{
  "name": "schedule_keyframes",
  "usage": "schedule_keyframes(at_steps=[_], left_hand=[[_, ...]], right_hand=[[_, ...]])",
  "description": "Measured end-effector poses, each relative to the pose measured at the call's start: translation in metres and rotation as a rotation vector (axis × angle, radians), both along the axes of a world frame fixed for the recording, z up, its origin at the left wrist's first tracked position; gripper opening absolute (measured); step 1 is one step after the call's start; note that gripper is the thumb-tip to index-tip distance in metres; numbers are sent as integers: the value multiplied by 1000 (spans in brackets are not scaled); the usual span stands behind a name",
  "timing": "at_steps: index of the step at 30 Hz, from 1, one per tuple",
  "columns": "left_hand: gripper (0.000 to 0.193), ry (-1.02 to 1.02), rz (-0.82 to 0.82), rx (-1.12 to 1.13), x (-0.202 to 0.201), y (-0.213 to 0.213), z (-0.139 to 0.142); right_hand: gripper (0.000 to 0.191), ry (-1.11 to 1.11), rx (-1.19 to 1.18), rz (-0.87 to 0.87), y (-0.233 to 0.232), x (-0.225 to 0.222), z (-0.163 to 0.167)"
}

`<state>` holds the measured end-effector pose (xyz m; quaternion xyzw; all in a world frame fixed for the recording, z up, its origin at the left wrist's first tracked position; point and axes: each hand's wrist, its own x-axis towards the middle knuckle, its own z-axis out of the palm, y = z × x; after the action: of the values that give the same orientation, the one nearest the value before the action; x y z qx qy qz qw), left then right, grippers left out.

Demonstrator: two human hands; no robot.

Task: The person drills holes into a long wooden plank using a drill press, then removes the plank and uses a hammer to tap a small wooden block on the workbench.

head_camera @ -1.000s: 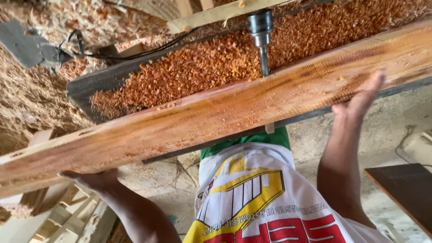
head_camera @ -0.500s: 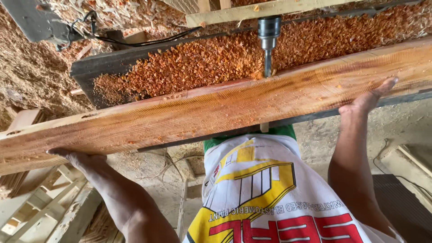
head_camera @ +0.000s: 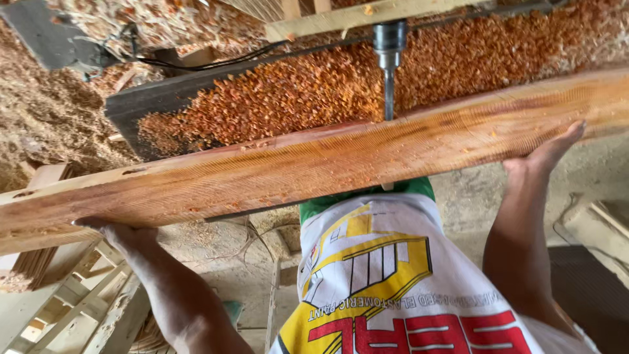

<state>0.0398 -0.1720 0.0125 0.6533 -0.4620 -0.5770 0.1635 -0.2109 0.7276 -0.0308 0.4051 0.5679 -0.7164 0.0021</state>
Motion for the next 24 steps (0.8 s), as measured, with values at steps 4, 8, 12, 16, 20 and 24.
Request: schedule_keyframes(at_steps=[4,8,12,16,20,24], left_hand=[[108,-323,-103,-66,-4,-9,13],[108,-328,-124,-95,-11,-20,22],[109,-341,-175,-111,-18,-27,24],[109,-323,-146,-141,-21,-27,22],[110,-345,-165,-128,-21,-22,19],[110,-359,-133,-138,-17,-17,18]], right_hand=[[103,53,-25,34,12,-20,12],[101,89,-15,43,10,-26,13],[100,96,-17,56,7,-23,10],[99,144,-26,54,5,-33,14],[97,120,-42,119,1,-46,18],[96,139,-107,143,2,-48,20]])
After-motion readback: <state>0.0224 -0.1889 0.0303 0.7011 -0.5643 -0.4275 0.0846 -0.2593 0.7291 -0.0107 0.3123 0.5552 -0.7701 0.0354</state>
